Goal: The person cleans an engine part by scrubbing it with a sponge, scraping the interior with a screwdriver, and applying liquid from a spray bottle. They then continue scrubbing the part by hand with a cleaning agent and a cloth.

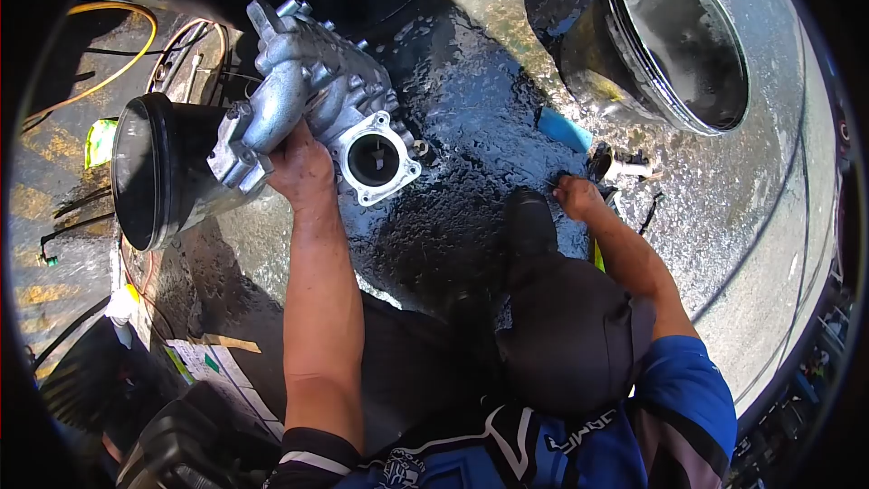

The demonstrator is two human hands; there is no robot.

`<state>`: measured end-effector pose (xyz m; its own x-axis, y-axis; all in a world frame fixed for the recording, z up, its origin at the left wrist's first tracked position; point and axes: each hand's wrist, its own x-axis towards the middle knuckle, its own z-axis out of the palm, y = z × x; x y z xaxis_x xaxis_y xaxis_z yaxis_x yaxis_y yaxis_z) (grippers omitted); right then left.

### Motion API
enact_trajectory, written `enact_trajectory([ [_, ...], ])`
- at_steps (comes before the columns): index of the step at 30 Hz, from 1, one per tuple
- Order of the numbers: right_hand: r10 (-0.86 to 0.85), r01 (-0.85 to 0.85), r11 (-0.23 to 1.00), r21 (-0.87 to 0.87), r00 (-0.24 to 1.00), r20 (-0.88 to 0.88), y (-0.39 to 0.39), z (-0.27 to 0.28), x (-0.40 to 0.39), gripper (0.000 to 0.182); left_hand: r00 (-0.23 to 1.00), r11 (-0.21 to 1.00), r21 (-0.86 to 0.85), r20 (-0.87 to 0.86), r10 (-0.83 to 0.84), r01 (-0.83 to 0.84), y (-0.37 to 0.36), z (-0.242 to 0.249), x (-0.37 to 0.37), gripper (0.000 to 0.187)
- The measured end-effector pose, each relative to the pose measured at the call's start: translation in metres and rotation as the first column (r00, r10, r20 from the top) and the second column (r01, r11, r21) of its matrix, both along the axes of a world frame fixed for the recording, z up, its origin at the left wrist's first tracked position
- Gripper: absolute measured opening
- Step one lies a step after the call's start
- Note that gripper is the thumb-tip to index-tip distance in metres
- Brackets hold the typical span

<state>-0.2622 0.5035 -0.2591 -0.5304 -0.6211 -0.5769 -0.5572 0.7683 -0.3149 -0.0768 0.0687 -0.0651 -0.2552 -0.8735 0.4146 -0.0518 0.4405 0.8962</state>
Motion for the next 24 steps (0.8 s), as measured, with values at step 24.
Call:
enact_trajectory([
  [24,0.53,-0.628,0.64,-0.443,0.778,-0.337,-0.235,0.299,0.033,0.012,0.993,0.98,-0.171,-0.057,-0.107,0.096,0.022,-0.006,-0.017,0.039],
])
